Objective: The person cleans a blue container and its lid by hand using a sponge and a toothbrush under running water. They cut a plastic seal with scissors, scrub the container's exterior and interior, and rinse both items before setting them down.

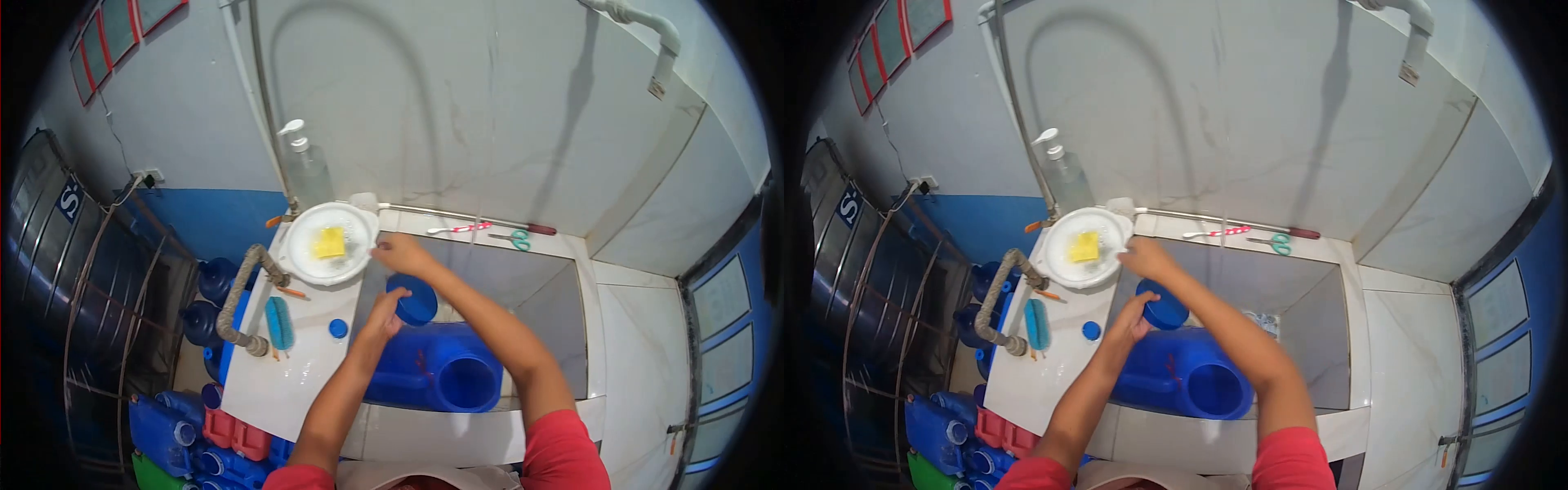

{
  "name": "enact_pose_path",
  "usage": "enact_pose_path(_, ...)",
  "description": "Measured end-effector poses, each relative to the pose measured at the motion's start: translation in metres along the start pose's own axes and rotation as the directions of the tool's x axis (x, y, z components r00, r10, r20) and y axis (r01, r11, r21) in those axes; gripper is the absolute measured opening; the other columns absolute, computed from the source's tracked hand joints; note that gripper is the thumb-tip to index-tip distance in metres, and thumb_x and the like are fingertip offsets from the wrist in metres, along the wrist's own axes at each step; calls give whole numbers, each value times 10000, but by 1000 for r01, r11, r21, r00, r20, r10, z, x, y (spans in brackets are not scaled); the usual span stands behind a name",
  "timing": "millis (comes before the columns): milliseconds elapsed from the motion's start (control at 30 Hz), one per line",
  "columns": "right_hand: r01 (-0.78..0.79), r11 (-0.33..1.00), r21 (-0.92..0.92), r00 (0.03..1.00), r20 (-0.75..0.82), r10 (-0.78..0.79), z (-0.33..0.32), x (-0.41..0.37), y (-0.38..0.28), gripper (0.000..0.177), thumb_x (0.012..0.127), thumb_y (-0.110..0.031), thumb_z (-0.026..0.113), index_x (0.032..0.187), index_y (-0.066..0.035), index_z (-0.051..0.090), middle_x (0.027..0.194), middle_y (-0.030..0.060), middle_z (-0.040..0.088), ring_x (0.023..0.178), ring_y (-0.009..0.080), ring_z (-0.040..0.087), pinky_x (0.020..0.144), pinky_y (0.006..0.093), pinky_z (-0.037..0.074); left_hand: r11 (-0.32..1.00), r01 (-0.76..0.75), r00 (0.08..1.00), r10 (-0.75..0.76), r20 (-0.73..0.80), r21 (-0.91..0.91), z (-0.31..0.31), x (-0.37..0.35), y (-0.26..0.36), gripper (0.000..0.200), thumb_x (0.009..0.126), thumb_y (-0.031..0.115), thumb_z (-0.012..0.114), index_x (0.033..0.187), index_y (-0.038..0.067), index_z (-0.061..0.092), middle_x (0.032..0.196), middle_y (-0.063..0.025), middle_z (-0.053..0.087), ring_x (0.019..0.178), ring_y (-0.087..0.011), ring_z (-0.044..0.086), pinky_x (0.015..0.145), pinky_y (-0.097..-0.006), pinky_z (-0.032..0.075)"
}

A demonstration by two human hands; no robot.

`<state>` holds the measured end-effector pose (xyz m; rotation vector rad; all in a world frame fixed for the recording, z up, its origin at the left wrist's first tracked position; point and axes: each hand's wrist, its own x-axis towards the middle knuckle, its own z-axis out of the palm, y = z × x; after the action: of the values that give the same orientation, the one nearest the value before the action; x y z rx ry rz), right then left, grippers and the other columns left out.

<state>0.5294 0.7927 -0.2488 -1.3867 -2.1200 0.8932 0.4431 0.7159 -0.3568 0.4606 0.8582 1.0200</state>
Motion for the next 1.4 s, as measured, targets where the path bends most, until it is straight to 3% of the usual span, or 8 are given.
enact_pose_path(200, -167, 817, -552, 962, -274, 11, 109, 55, -89, 623, 769, -432, 627, 1273, -97, 477, 1348, 231, 404, 1174, 396, 460, 880, 452, 456, 957, -54, 990, 88, 109, -285, -8, -91, 30, 343, 868, 132, 531, 1180, -4, 485, 1090, -109, 602, 1000, -247, 600, 866, -395, 498)
enact_pose_path(367, 5, 913, -407, 985, -154, -74, 120, 105, -60, 209, 774, -99, 506, 887, 6, 648, 902, 199, 650, 927, 379, 604, 782, 466, 495, 912, 127, 981, -58, 186, -389, -39, -87, 27, 357, 865, 119, 485, 1193, -20, 477, 1157, -146, 579, 1061, -280, 569, 960, -441, 425)
enact_pose_path(500, 72, 987, -143, 905, -406, -125, 37, 71, -42, 229, 780, -84, 461, 900, 28, 620, 861, 256, 625, 818, 415, 615, 736, 481, 488, 892, 143, 981, -72, 179, -428, -21, -82, 48, 369, 831, 91, 490, 1176, -41, 479, 1147, -177, 575, 1072, -307, 558, 963, -454, 424)
enact_pose_path(633, -76, 997, 28, 988, -131, 79, 12, -34, 0, 306, 827, -165, 485, 1025, 36, 603, 977, 293, 599, 925, 409, 596, 806, 477, 470, 864, 112, 976, -2, 219, -490, -8, -58, 59, 387, 886, 231, 527, 1196, 2, 485, 1172, -128, 569, 1082, -271, 551, 966, -429, 422)
enact_pose_path(800, 362, 870, -335, 894, -140, -426, 23, -91, -8, 377, 872, -167, 463, 1226, -45, 505, 1265, 232, 470, 1223, 398, 396, 1071, 456, 264, 786, 152, 956, 37, 292, -600, 38, -57, 30, 591, 930, 526, 359, 1262, 48, 463, 1260, -147, 522, 1198, -274, 474, 1010, -461, 369)
enact_pose_path(1133, 229, 875, -426, 845, -358, -396, -3, -113, -2, 378, 829, -80, 491, 1198, 2, 486, 1228, 261, 468, 1186, 451, 397, 1038, 473, 301, 923, 25, 978, 57, 200, -385, 76, -68, 31, 547, 956, 500, 311, 1250, 70, 479, 1239, -109, 537, 1159, -248, 507, 1007, -429, 385)
enact_pose_path(1233, -24, 998, -54, 844, -536, -9, -2, -118, 18, 389, 875, -122, 446, 1226, 48, 442, 1280, 266, 436, 1245, 461, 336, 1056, 459, 277, 964, -44, 944, 126, 303, -264, 57, -63, 51, 553, 949, 509, 331, 1268, 79, 467, 1243, -114, 531, 1143, -239, 516, 994, -404, 401)
enact_pose_path(1400, 210, 936, -281, 736, -584, -341, 25, -123, -32, 344, 909, -164, 437, 1174, 51, 477, 1199, 269, 477, 1170, 445, 398, 1008, 459, 319, 976, -185, 972, 198, 123, -112, 65, -74, 34, 551, 956, 487, 341, 1263, 46, 461, 1233, -121, 536, 1131, -227, 525, 982, -378, 413)
